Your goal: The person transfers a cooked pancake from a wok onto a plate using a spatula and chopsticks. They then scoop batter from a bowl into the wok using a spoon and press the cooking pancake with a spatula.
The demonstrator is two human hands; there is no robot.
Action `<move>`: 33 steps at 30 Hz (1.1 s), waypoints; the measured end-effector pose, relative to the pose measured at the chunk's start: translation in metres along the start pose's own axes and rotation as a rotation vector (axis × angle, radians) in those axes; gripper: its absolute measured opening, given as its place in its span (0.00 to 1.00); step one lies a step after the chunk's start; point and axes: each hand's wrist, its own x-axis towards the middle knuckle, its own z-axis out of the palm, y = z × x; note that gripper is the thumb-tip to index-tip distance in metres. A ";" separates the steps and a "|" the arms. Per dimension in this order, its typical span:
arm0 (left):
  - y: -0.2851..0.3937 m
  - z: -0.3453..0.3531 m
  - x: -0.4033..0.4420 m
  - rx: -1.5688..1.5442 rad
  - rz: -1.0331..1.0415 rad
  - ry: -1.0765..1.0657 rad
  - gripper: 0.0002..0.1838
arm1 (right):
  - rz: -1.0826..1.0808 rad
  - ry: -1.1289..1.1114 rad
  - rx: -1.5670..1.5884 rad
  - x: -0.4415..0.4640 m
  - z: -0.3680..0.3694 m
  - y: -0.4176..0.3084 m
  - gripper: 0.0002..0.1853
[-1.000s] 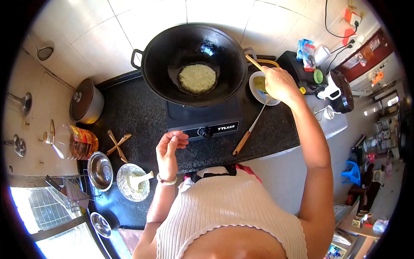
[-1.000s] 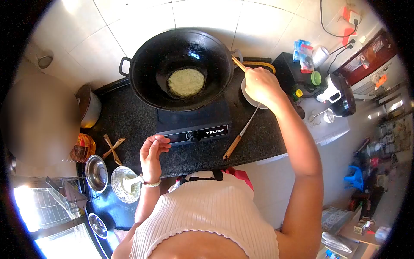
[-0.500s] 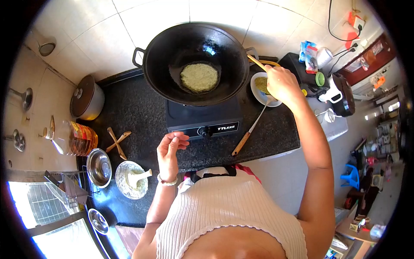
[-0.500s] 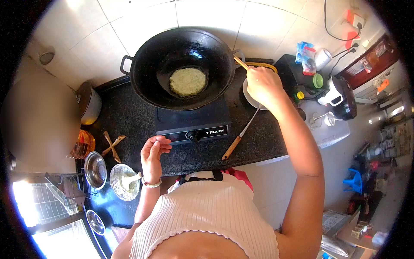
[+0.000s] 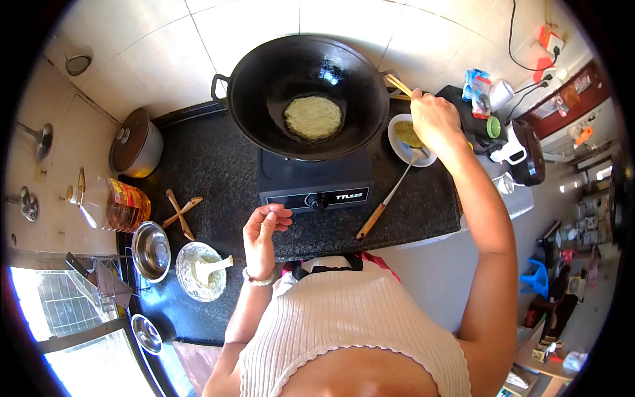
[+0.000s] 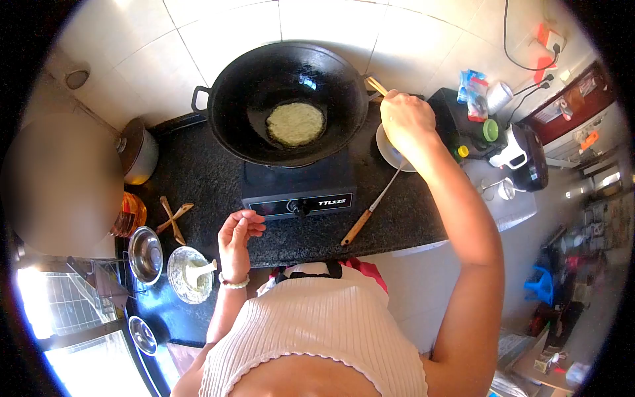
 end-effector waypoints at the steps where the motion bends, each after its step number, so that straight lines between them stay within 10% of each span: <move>1: 0.000 0.000 0.000 -0.002 0.000 0.000 0.12 | 0.018 -0.031 0.010 0.002 -0.001 -0.001 0.08; 23: -0.003 -0.006 -0.002 0.046 -0.023 -0.009 0.11 | 0.012 -0.132 0.003 -0.025 -0.067 0.005 0.11; 29: 0.003 0.014 -0.008 -0.003 -0.051 -0.081 0.12 | -0.084 0.347 0.797 -0.079 -0.041 0.000 0.18; 33: 0.026 0.031 -0.012 -0.149 0.142 -0.435 0.17 | 0.273 0.254 1.425 -0.125 -0.001 -0.023 0.20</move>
